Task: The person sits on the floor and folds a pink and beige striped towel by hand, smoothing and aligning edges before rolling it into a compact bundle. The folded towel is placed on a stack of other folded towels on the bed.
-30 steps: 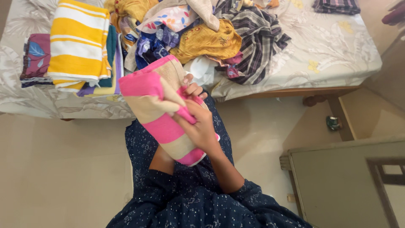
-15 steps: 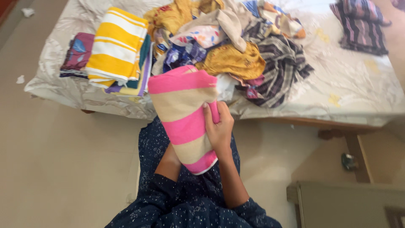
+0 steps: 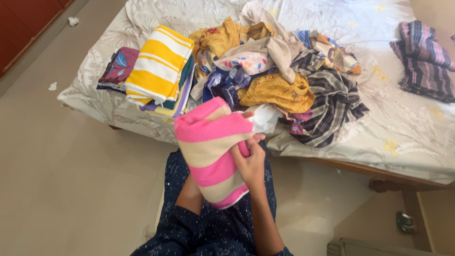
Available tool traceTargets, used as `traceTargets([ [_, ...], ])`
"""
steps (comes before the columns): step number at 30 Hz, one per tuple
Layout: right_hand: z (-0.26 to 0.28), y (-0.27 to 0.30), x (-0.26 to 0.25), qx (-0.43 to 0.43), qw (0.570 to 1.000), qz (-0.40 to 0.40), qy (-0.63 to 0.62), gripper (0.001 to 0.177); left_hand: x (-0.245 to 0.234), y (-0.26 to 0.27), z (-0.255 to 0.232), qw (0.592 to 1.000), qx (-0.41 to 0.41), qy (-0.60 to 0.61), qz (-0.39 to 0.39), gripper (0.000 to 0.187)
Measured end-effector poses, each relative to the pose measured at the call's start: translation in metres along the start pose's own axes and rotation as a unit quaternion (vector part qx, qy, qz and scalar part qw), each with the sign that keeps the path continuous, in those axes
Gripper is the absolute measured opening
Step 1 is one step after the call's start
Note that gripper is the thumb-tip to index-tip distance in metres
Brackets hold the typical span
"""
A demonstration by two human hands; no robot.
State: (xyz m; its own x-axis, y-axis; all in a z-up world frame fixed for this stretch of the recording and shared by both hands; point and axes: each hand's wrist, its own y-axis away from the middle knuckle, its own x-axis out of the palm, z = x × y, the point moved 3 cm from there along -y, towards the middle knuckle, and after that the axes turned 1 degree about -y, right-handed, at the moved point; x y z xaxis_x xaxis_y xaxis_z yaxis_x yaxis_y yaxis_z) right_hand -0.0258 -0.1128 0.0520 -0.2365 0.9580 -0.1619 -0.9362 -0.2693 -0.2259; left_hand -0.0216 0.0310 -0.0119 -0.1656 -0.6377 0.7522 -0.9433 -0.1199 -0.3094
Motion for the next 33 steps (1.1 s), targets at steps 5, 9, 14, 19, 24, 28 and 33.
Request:
traceTargets([
  [5,-0.011,-0.003,0.012,0.019,0.998,0.028,0.051,0.029,-0.004,-0.022,-0.006,0.998,-0.052,-0.024,0.035,0.060],
  [9,-0.038,-0.011,0.015,0.054,0.992,0.091,0.061,0.040,-0.014,-0.029,-0.016,0.938,-0.041,0.301,0.168,0.062],
  [14,-0.081,-0.015,0.007,0.109,0.964,0.243,-0.010,0.045,-0.050,-0.043,-0.022,0.918,0.026,0.355,0.173,0.043],
  [19,-0.122,0.011,0.014,0.120,0.922,0.362,-0.069,0.047,-0.093,-0.049,-0.051,0.896,0.058,0.362,0.250,0.050],
  [24,-0.157,0.019,0.027,0.146,0.912,0.363,-0.124,0.046,-0.124,-0.057,-0.055,0.870,0.147,0.358,0.306,0.044],
  [28,-0.180,0.011,0.034,0.150,0.905,0.373,-0.138,0.048,-0.140,-0.051,-0.049,0.873,0.180,0.378,0.251,0.041],
  [33,-0.184,0.011,0.048,0.121,0.903,0.393,-0.120,0.045,-0.124,-0.048,-0.056,0.913,0.108,0.311,0.241,0.038],
])
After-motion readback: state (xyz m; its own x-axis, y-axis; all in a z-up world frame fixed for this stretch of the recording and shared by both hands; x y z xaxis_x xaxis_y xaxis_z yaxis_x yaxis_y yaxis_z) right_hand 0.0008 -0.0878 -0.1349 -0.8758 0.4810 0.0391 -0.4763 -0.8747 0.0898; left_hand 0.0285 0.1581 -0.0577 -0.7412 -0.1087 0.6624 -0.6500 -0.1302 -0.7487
